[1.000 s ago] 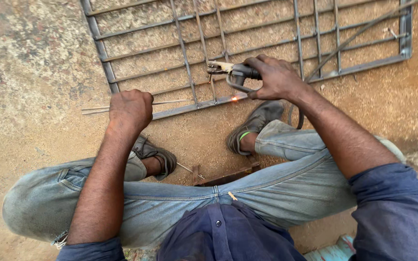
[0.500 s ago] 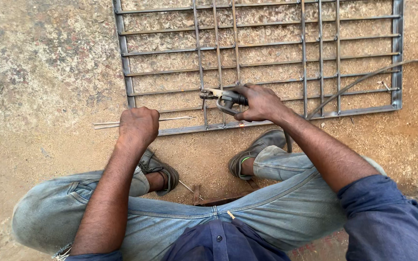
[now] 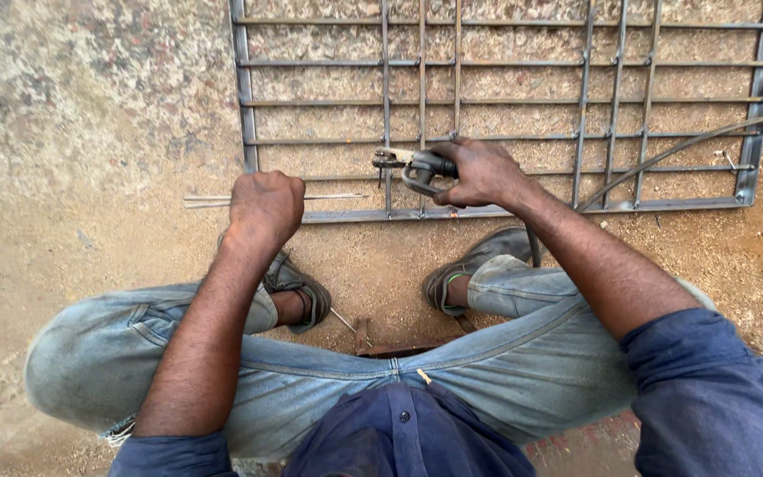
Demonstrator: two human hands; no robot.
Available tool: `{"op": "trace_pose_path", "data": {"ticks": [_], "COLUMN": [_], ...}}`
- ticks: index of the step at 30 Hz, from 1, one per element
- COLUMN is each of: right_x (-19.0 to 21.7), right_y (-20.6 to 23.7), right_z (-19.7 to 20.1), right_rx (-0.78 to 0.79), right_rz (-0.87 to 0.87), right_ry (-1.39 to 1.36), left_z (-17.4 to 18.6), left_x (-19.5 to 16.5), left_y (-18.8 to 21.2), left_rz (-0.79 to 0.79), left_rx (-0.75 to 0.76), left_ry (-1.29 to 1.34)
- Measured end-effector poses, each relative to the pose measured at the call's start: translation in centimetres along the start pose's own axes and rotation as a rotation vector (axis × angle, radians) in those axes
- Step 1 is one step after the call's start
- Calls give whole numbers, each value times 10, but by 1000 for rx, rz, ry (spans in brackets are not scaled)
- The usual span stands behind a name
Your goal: The person sits on the ground and uses a welding torch to join metal rods on a rectangular metal grate. They hold welding rods in one hand and the torch in the other, moving along the intersections to create welds.
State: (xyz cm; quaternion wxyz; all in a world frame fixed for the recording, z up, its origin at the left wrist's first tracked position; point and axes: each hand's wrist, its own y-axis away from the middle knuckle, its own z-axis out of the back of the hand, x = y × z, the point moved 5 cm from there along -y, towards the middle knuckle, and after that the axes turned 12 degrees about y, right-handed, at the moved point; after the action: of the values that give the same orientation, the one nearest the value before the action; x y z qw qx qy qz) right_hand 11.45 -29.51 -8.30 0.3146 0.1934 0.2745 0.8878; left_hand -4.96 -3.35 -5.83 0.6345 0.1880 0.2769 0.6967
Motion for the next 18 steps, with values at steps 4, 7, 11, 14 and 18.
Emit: {"op": "trace_pose_path", "data": {"ticks": [4, 7, 11, 14, 18], "right_x": [2, 7, 14, 18, 21], "right_y": [0, 0, 2, 5, 5], "right_z": [0, -3, -9, -11, -14], "right_rx": [13, 65, 182, 205, 234], "right_rz": [0, 6, -12, -2, -7], "right_ry": [24, 53, 95, 89, 126], "left_z": [1, 1, 4, 5, 5], "left_x": [-3, -5, -8, -10, -10], "left_y": [3, 5, 8, 10, 12], "left_rz": [-25, -19, -24, -25, -42], "left_rx": [6, 90, 124, 133, 107], "left_ry": [-95, -144, -136, -111, -129]}}
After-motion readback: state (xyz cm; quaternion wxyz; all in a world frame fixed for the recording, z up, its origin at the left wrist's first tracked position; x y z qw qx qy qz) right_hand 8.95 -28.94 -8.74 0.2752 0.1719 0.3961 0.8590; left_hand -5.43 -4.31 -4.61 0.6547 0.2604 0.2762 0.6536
